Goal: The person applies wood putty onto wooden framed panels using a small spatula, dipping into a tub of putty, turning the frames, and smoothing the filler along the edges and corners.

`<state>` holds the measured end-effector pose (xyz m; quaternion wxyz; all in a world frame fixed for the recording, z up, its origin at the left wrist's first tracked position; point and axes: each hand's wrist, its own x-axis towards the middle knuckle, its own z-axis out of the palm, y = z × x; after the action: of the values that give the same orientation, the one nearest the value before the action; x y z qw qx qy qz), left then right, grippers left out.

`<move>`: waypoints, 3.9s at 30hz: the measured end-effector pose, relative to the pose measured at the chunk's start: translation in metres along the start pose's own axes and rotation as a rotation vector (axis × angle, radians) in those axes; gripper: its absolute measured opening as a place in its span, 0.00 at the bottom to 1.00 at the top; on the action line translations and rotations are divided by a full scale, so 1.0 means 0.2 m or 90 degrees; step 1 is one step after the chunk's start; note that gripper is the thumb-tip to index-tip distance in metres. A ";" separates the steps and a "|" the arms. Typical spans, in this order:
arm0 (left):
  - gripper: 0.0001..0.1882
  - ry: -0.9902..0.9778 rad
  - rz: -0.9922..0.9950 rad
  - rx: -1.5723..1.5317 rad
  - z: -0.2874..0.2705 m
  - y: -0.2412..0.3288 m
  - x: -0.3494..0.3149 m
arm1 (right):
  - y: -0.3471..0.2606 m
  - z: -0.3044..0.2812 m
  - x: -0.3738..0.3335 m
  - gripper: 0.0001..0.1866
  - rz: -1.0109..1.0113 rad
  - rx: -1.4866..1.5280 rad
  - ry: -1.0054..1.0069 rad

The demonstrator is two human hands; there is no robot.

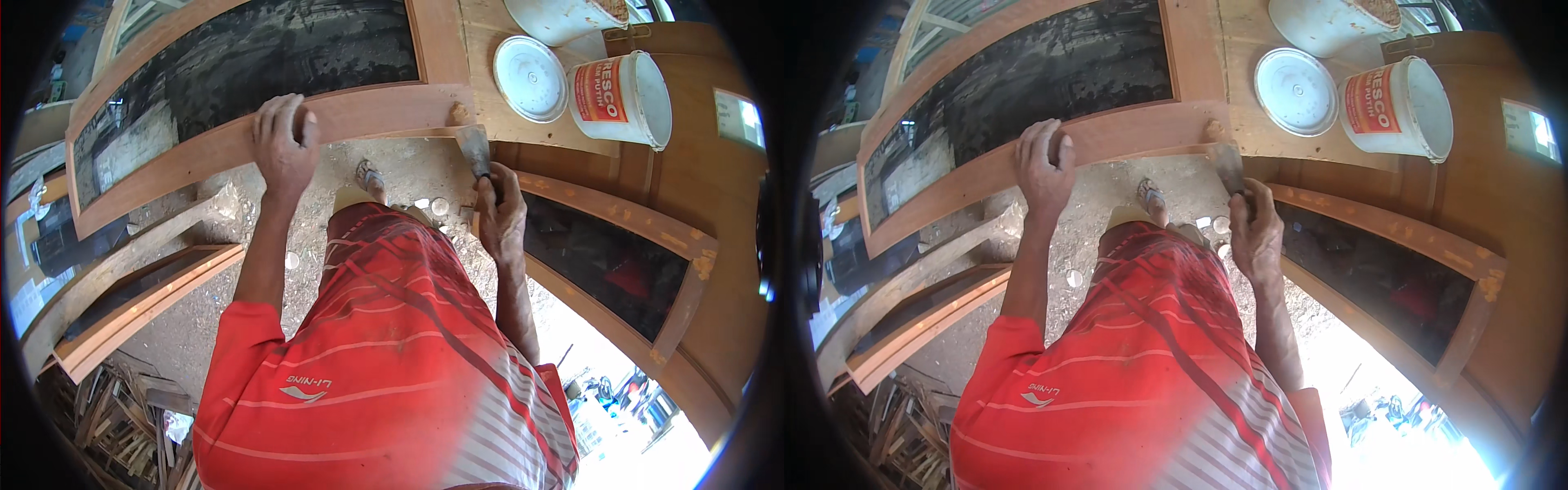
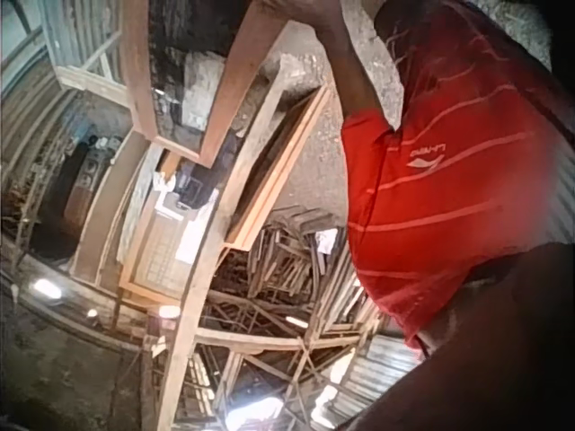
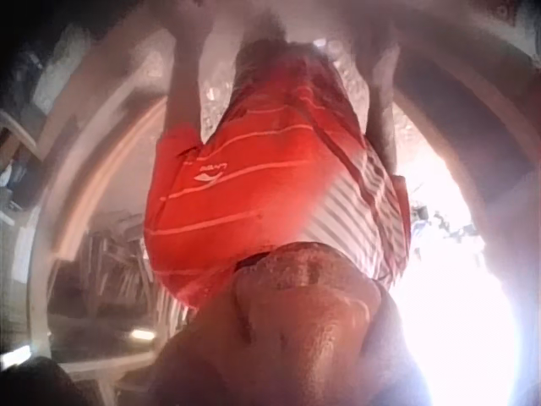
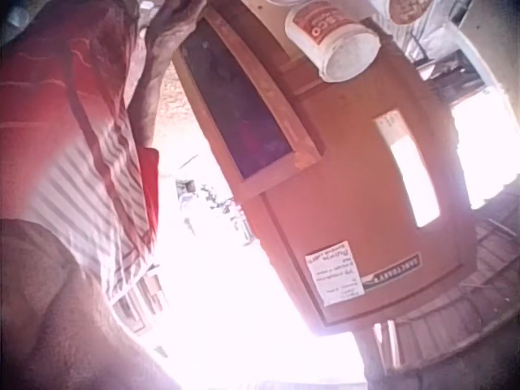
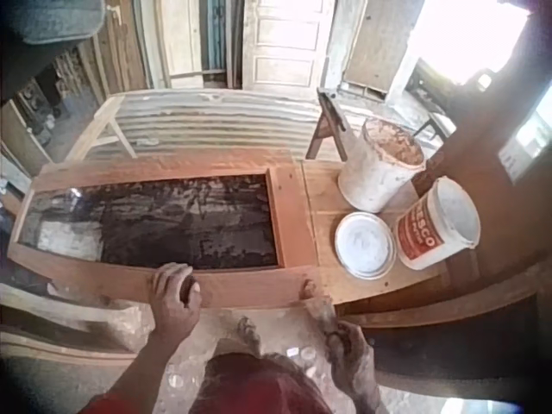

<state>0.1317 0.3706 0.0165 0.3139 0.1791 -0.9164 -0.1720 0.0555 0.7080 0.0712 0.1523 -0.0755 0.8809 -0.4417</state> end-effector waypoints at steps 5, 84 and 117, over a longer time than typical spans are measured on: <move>0.23 -0.164 0.104 -0.141 0.11 0.35 0.05 | 0.00 -0.06 0.10 0.18 0.064 0.030 0.026; 0.26 -0.064 0.001 -0.002 1.00 0.45 0.97 | -0.35 0.18 1.52 0.19 -0.352 -0.174 0.050; 0.24 -0.027 -0.005 -0.062 1.01 0.44 0.97 | -0.56 0.05 1.63 0.13 -0.401 -0.353 -0.051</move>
<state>-0.1596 0.4030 0.0043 0.3020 0.1638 -0.9127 -0.2213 -0.2480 0.5453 0.0898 0.0179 -0.3965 0.8936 -0.2095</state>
